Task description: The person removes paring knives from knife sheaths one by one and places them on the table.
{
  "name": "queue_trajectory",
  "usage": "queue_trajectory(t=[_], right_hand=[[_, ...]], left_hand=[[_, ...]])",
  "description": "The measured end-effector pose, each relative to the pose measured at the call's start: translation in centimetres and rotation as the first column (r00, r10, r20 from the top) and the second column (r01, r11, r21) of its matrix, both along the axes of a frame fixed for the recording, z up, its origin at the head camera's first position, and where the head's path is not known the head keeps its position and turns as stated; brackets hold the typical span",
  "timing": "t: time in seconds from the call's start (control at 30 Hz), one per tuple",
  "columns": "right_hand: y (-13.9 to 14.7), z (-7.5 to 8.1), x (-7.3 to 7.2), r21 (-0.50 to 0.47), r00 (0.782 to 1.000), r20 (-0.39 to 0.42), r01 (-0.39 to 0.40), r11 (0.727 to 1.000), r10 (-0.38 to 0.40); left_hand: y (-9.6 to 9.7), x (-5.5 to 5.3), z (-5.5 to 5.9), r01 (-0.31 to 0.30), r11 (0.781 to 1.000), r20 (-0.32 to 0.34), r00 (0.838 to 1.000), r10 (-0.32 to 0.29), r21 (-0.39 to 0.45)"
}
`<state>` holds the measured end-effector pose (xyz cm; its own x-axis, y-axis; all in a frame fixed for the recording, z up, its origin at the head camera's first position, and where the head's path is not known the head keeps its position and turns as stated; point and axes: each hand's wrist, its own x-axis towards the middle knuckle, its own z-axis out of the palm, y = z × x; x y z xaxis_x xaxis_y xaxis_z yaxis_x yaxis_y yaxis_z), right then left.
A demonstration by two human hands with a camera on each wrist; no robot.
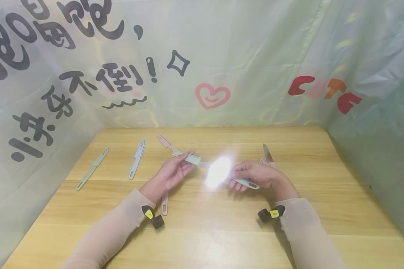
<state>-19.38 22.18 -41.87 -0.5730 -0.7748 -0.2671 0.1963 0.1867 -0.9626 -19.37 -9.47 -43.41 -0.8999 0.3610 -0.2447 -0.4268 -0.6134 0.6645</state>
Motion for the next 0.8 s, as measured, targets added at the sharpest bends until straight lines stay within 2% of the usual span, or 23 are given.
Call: queue_trajectory(t=[0.17, 0.47, 0.67, 0.8], right_hand=[[0.18, 0.14, 0.03, 0.003, 1.000, -0.001, 0.017, 1.000, -0.017], [0.40, 0.60, 0.17, 0.052, 0.993, 0.013, 0.119, 0.992, -0.120], [0.70, 0.83, 0.09, 0.038, 0.994, 0.007, 0.110, 0.993, -0.111], [0.90, 0.91, 0.03, 0.028, 0.996, -0.009, 0.093, 0.995, -0.092]], left_hand=[[-0.18, -0.17, -0.01, -0.008, 1.000, 0.001, 1.000, 0.008, -0.001], [-0.28, -0.32, -0.07, -0.025, 1.000, 0.008, 1.000, 0.025, 0.005], [-0.24, -0.29, 0.14, -0.014, 1.000, 0.001, 1.000, 0.015, -0.020], [-0.25, -0.22, 0.28, 0.013, 0.999, -0.002, 1.000, -0.013, -0.031]])
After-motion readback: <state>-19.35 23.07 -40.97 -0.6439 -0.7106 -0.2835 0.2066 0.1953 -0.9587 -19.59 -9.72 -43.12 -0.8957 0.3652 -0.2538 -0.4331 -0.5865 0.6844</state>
